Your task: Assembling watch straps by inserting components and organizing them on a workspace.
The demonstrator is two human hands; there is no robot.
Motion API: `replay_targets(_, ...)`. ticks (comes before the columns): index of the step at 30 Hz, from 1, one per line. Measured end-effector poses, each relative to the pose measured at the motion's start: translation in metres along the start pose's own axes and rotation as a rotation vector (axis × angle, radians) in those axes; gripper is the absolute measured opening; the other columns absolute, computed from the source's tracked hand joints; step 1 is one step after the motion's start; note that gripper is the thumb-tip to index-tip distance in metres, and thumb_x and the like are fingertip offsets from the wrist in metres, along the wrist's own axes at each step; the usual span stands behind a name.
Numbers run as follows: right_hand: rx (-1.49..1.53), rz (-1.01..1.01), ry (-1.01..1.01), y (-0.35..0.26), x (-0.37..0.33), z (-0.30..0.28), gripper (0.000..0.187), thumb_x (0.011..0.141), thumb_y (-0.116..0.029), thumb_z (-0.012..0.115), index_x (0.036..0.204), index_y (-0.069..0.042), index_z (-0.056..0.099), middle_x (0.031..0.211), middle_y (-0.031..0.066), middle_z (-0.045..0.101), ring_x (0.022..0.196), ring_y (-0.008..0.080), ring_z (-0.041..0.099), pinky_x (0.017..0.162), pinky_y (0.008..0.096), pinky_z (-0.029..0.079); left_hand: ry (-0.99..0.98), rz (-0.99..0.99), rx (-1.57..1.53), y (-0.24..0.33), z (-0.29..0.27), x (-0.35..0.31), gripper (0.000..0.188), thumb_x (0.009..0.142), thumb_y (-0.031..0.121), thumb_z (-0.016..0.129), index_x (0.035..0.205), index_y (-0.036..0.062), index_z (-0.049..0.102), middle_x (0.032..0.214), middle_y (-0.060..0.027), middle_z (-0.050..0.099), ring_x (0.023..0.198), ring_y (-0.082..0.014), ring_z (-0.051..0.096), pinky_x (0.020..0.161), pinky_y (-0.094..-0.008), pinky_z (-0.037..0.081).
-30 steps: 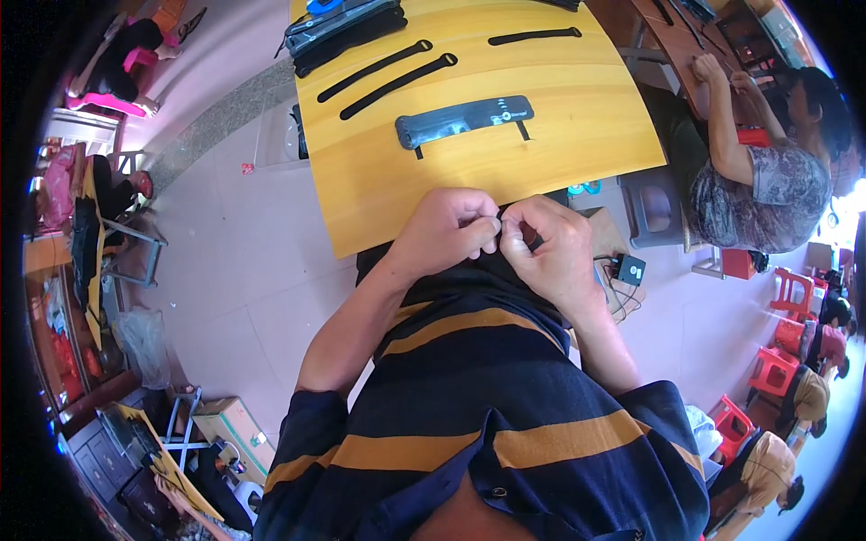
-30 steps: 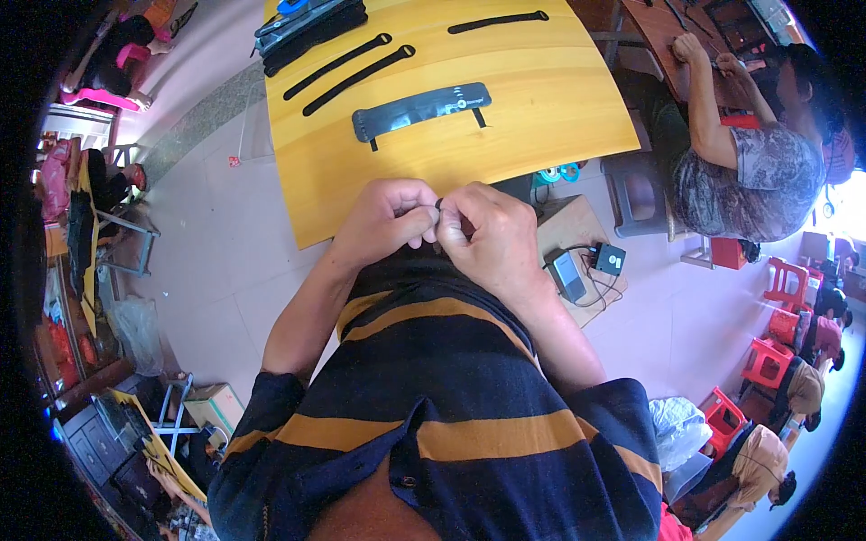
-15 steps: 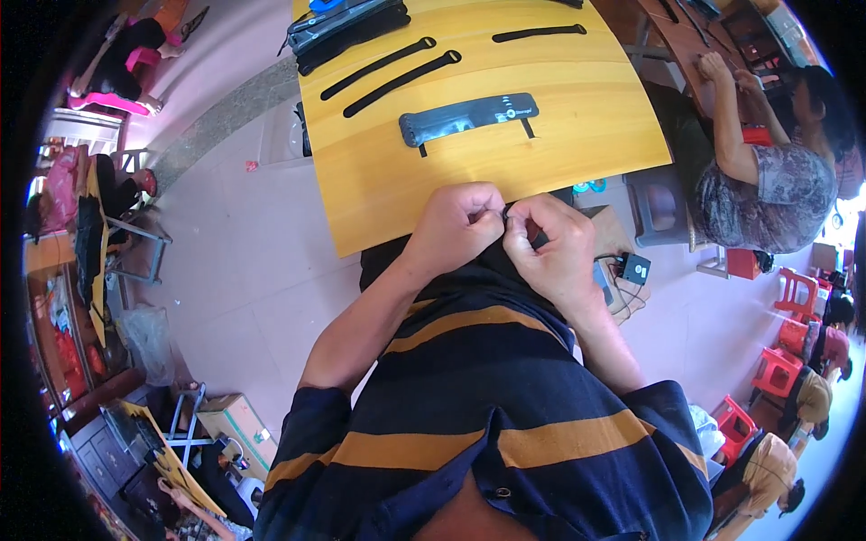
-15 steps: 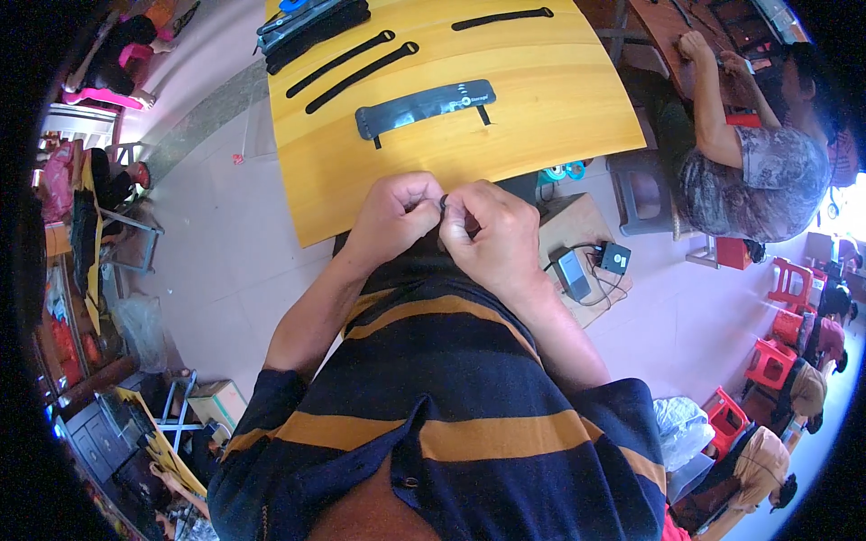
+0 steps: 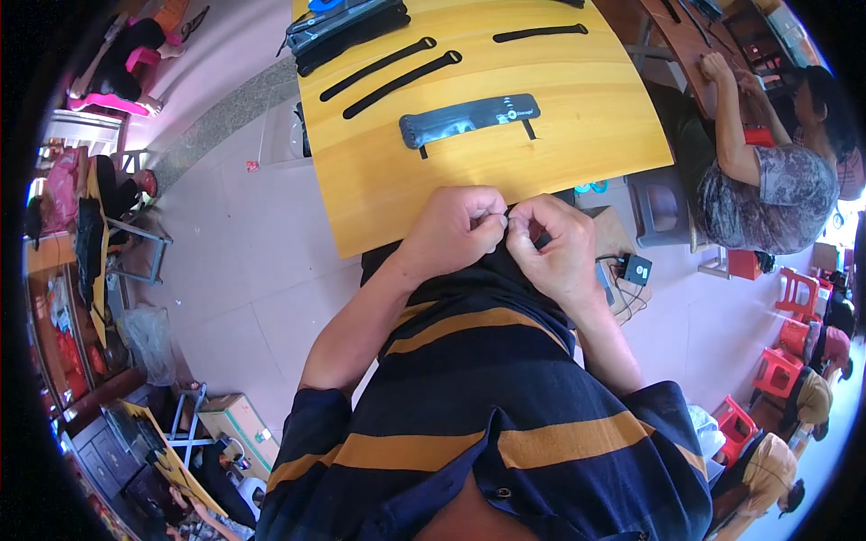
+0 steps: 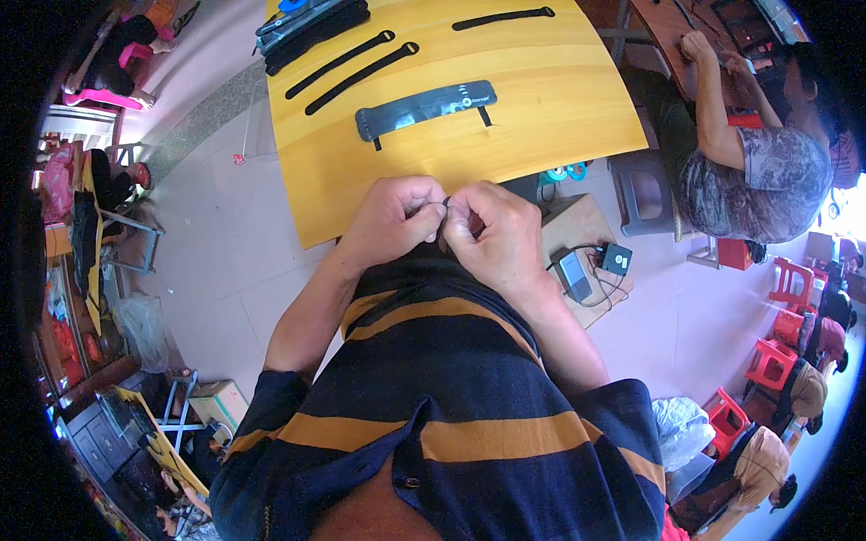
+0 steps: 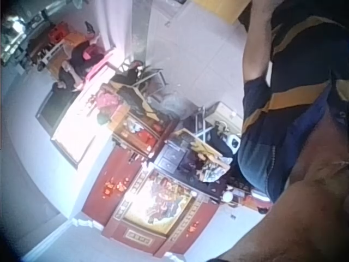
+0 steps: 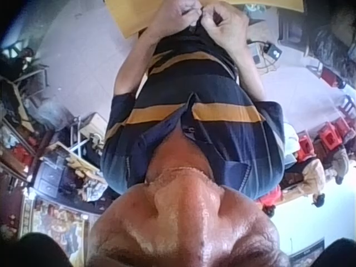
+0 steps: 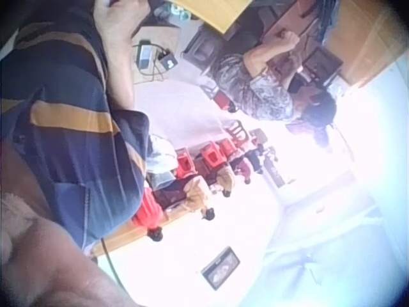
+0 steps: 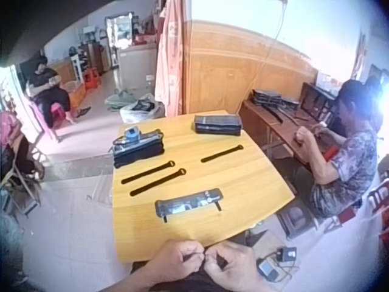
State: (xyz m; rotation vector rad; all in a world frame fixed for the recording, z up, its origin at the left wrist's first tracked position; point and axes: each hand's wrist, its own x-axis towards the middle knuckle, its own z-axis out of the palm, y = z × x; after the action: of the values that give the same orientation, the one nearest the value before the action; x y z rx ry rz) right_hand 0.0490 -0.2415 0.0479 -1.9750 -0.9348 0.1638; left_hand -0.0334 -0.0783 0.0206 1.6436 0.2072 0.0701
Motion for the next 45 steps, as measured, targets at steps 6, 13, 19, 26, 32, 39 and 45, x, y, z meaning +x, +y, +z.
replay_targets(6, -0.028, -0.070, 0.043, 0.004, -0.004, 0.005, 0.009, 0.080, -0.001, 0.071, 0.079, -0.005, 0.064, 0.072, 0.0109, 0.065, 0.060, 0.0254, 0.067, 0.055, 0.0364, 0.052, 0.041, 0.045, 0.150, -0.004, 0.003, 0.003, 0.007, 0.081, 0.006, 0.064, 0.078, -0.0001, 0.063, 0.060, -0.0125, 0.054, 0.053, -0.0170, 0.050, 0.053, -0.0346, 0.042)
replay_targets(13, -0.017, -0.011, -0.040, 0.006, -0.003, 0.002, 0.008, 0.083, -0.004, 0.070, 0.081, -0.004, 0.061, 0.074, 0.0123, 0.063, 0.063, 0.0304, 0.066, 0.057, 0.0399, 0.051, -0.048, 0.046, 0.200, -0.011, -0.003, 0.004, 0.010, 0.087, 0.003, 0.061, 0.079, -0.0005, 0.057, 0.063, -0.0038, 0.045, 0.063, -0.0076, 0.043, 0.055, -0.0312, 0.039)
replay_targets(19, -0.057, -0.039, -0.225, 0.011, 0.008, -0.012, 0.012, 0.093, -0.015, 0.067, 0.092, -0.005, 0.061, 0.086, 0.0161, 0.064, 0.080, 0.0408, 0.066, 0.068, 0.0483, 0.051, -0.055, 0.043, 0.222, -0.010, -0.003, 0.003, 0.012, 0.089, 0.006, 0.061, 0.079, -0.0003, 0.057, 0.064, -0.0030, 0.046, 0.063, -0.0078, 0.044, 0.056, -0.0315, 0.040)
replay_targets(26, -0.206, -0.017, -0.326, 0.009, 0.008, -0.013, 0.017, 0.097, -0.021, 0.066, 0.098, -0.005, 0.059, 0.091, 0.0171, 0.066, 0.086, 0.0416, 0.068, 0.071, 0.0516, 0.053, -0.051, 0.017, 0.177, -0.009, -0.006, 0.003, 0.013, 0.091, 0.007, 0.061, 0.080, -0.0002, 0.059, 0.065, -0.0043, 0.051, 0.064, -0.0090, 0.047, 0.058, -0.0324, 0.042)
replay_targets(32, -0.373, -0.091, -0.315, -0.002, 0.008, -0.010, 0.015, 0.095, -0.017, 0.065, 0.098, -0.005, 0.058, 0.090, 0.0185, 0.067, 0.083, 0.0401, 0.069, 0.069, 0.0512, 0.054, -0.051, 0.037, 0.249, -0.011, -0.007, 0.005, 0.014, 0.090, 0.008, 0.062, 0.079, -0.0007, 0.060, 0.063, -0.0084, 0.053, 0.059, -0.0123, 0.049, 0.056, -0.0339, 0.042)
replay_targets(39, -0.294, -0.037, -0.256, -0.001, 0.011, -0.004, 0.010, 0.084, -0.010, 0.068, 0.088, -0.004, 0.061, 0.078, 0.0167, 0.065, 0.073, 0.0402, 0.067, 0.063, 0.0493, 0.051, -0.045, 0.039, 0.243, -0.013, -0.006, 0.003, 0.014, 0.088, 0.006, 0.061, 0.077, -0.0004, 0.058, 0.061, -0.0073, 0.049, 0.058, -0.0110, 0.046, 0.055, -0.0332, 0.040)
replay_targets(45, -0.175, -0.026, -0.199, -0.004, 0.011, 0.002, 0.008, 0.080, -0.011, 0.067, 0.081, -0.005, 0.062, 0.074, 0.0160, 0.067, 0.071, 0.0405, 0.067, 0.062, 0.0494, 0.053, -0.010, 0.031, 0.052, -0.021, -0.005, 0.000, 0.015, 0.084, 0.001, 0.060, 0.070, 0.0019, 0.055, 0.057, 0.0006, 0.046, 0.057, -0.0067, 0.041, 0.052, -0.0302, 0.035)
